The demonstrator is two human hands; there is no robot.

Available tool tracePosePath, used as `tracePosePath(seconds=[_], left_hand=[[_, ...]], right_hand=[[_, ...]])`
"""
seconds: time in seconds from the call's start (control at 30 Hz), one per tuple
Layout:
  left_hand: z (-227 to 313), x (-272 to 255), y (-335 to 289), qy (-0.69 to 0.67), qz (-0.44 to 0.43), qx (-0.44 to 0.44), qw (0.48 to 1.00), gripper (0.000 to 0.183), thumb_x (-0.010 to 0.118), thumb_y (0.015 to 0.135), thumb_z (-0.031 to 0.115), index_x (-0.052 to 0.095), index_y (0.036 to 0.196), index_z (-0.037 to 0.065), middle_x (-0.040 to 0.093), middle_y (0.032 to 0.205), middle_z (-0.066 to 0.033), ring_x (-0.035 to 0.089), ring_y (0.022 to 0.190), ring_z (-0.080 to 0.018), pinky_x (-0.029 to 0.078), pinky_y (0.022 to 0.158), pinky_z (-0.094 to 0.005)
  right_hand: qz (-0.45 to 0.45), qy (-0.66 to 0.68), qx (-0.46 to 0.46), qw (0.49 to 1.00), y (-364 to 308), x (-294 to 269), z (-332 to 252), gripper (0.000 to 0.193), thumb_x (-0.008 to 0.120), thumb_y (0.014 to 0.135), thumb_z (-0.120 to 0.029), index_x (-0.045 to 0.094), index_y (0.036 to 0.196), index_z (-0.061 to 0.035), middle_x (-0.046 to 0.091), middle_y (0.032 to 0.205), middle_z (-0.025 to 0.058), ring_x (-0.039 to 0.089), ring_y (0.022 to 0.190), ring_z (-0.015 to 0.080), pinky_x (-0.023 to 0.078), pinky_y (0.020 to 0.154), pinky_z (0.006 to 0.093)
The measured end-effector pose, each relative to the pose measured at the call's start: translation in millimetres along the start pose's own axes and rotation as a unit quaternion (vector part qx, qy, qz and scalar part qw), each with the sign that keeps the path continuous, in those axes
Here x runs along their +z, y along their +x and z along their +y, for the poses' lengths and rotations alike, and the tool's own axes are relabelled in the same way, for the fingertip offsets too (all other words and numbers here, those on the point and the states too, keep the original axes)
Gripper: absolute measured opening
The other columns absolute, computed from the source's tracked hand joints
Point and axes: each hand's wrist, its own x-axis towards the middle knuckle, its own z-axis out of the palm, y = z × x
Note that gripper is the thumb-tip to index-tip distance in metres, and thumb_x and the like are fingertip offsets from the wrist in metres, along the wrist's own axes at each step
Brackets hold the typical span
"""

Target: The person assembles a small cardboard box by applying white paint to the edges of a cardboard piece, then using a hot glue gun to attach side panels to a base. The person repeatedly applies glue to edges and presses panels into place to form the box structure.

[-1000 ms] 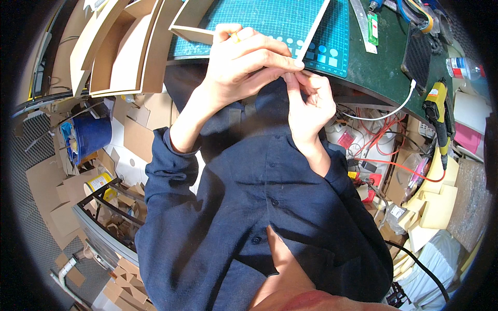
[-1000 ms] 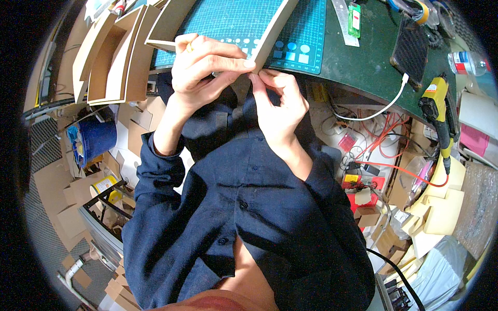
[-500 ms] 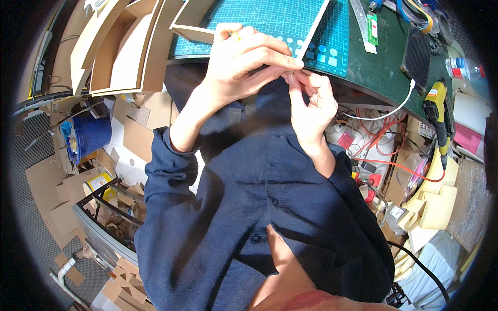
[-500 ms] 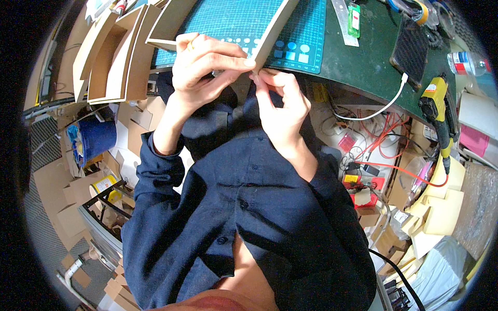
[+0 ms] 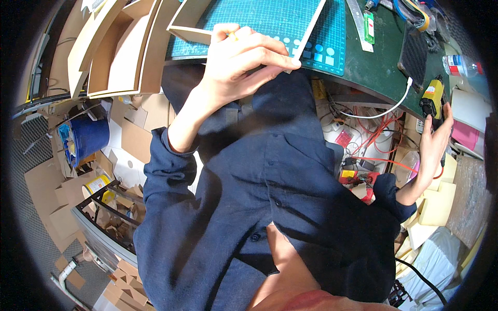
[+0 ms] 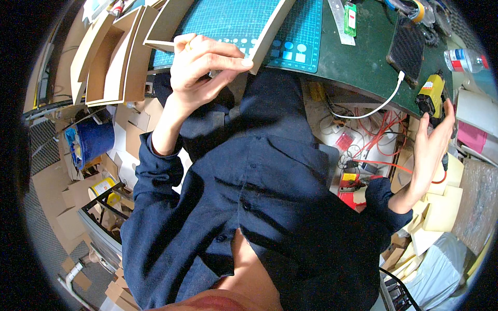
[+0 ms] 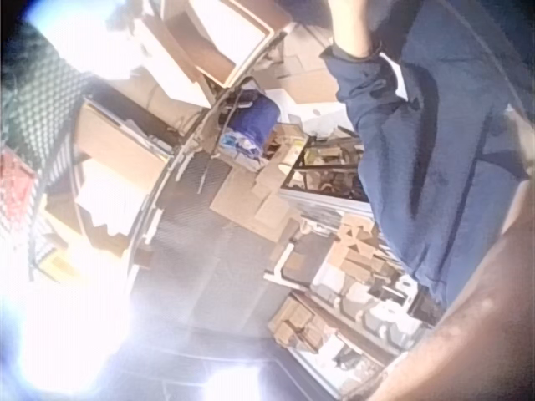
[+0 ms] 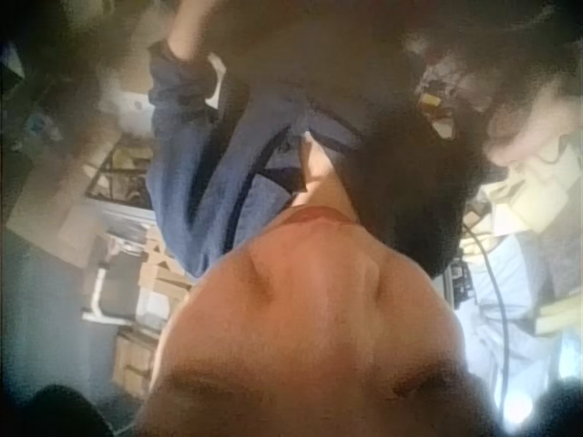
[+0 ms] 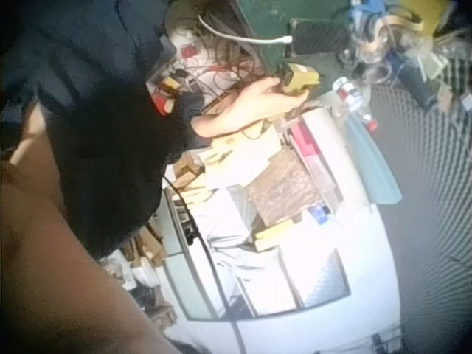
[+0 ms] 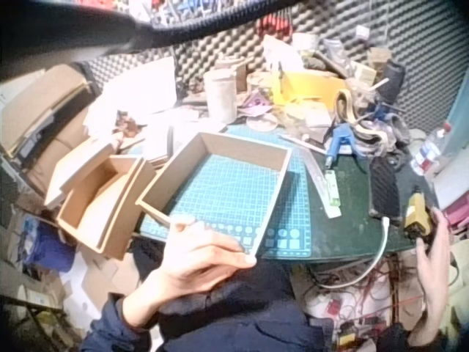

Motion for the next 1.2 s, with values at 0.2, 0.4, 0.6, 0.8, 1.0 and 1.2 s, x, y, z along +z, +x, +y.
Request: tracePosePath(seconds=[0.2,0.4,0.6,0.8,1.0,1.2], left_hand=[[4,-2,-2,0.010,-0.007,-0.009,1.000,0.031,0.082,0.071,0.007,0.077,0.100,0.018,0.073,0.095,0.0061,0.060,0.074,-0.0068,0.032,0.081,-0.0256],[1,1,-6,0.006,-0.007,-0.024,1.000,0.032,0.083,0.075,0.015,0.076,0.105,0.026,0.071,0.099,0.0107,0.060,0.083,-0.0047,0.031,0.088,-0.0278],[-3,4,-4,-0.001,-0.012,-0.016,1.000,0.031,0.082,0.076,0.015,0.077,0.105,0.026,0.071,0.099,0.0104,0.060,0.084,-0.0052,0.032,0.088,-0.0282],[0,2,-8,0.004,-0.007,-0.029,1.000,0.030,0.082,0.075,0.014,0.077,0.103,0.025,0.071,0.099,0.0107,0.060,0.084,-0.0048,0.032,0.088,-0.0282],[4,-1,-3,0.003,-0.015,-0.029,0.999,0.032,0.082,0.072,0.010,0.077,0.101,0.022,0.072,0.097,0.0081,0.061,0.081,-0.0060,0.032,0.085,-0.0271],[-1,1,-3,-0.013,-0.010,-0.030,0.999,0.029,0.081,0.075,0.013,0.078,0.101,0.025,0.072,0.098,0.0098,0.060,0.079,-0.0055,0.031,0.087,-0.0276]], right_hand=[[-0.073,-0.067,-0.010,0.995,14,14,26,0.068,0.062,0.082,-0.003,0.037,0.145,0.0000,0.050,0.137,0.0262,0.048,0.129,0.0412,0.038,0.110,0.0460],[-0.122,-0.040,-0.002,0.992,19,9,45,0.069,0.061,0.079,0.002,0.040,0.145,-0.0058,0.052,0.135,0.0243,0.049,0.128,0.0406,0.039,0.109,0.0448],[-0.074,0.009,0.042,0.996,7,-6,44,0.056,0.064,0.079,0.004,0.055,0.134,-0.0047,0.062,0.125,0.0227,0.060,0.118,0.0370,0.045,0.103,0.0403],[-0.145,0.348,0.068,0.924,-62,-65,92,0.037,0.058,0.095,-0.001,0.059,0.132,0.0040,0.063,0.132,0.0140,0.060,0.120,0.0235,0.046,0.104,0.0364],[-0.160,0.526,0.091,0.830,-72,-29,-42,0.047,0.070,0.087,-0.017,0.058,0.129,-0.0026,0.059,0.127,0.0102,0.056,0.117,0.0251,0.043,0.102,0.0374],[-0.207,0.525,-0.007,0.825,-62,49,-123,0.043,0.085,0.074,-0.006,0.066,0.112,-0.0034,0.068,0.101,0.0045,0.064,0.093,0.0129,0.052,0.083,0.0271]])
